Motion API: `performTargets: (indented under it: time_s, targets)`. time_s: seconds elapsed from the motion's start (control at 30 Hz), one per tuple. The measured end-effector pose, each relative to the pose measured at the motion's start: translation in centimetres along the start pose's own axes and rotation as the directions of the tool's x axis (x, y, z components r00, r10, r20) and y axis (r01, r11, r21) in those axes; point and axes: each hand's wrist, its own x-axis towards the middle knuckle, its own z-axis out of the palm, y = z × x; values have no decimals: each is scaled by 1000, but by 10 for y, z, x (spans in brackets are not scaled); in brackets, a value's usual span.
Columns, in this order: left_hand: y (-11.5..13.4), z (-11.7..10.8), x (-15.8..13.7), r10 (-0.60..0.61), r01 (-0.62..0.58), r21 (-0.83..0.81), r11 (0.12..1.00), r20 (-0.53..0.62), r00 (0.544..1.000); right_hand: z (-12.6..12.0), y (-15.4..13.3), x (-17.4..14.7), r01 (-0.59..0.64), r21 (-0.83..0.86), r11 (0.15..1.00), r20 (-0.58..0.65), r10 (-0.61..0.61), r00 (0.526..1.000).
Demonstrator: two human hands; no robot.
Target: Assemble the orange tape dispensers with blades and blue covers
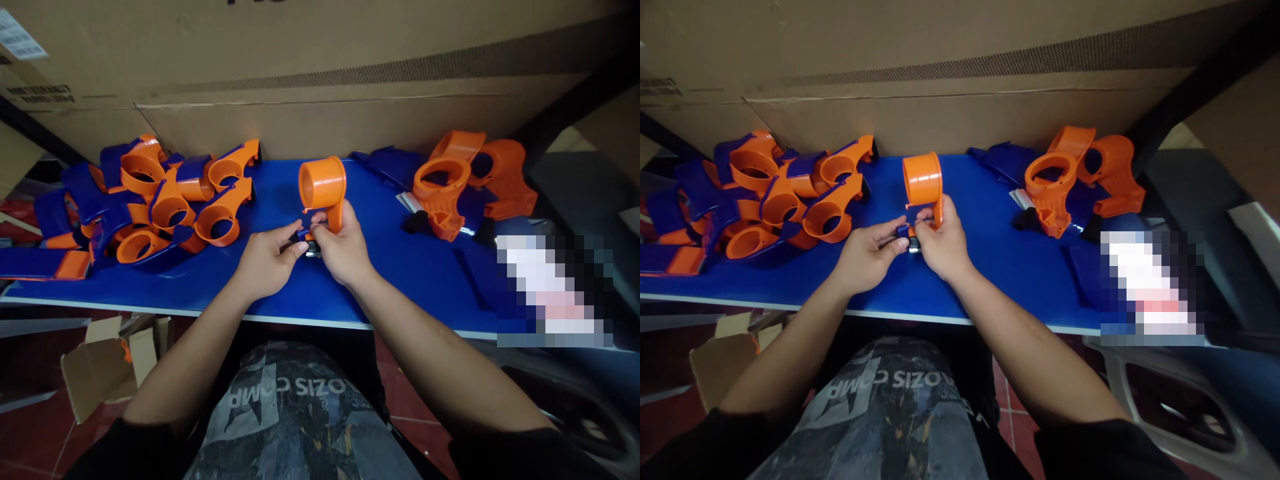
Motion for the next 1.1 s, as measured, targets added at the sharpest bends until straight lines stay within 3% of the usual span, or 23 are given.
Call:
performTargets:
  time_s: [0.47, 0.7, 0.93, 1.1]
  targets:
    - [1, -6, 3, 4, -4, 20, 1000, 21, 1000, -2, 4, 2, 52, -30, 998, 5, -52, 999]
    - [-2, -11, 6, 4, 1, -44, 999, 115, 993, -2, 6, 2, 111, -87, 990, 4, -111, 994]
    - [2, -7, 4, 11, -2, -74, 997, 121, 993, -1, 5, 1, 57, -36, 998, 45, -55, 997]
    - [2, 0, 2, 39, -37, -36, 999, 56, 998, 0, 6, 1, -6, 24, 1000, 28, 5, 1000]
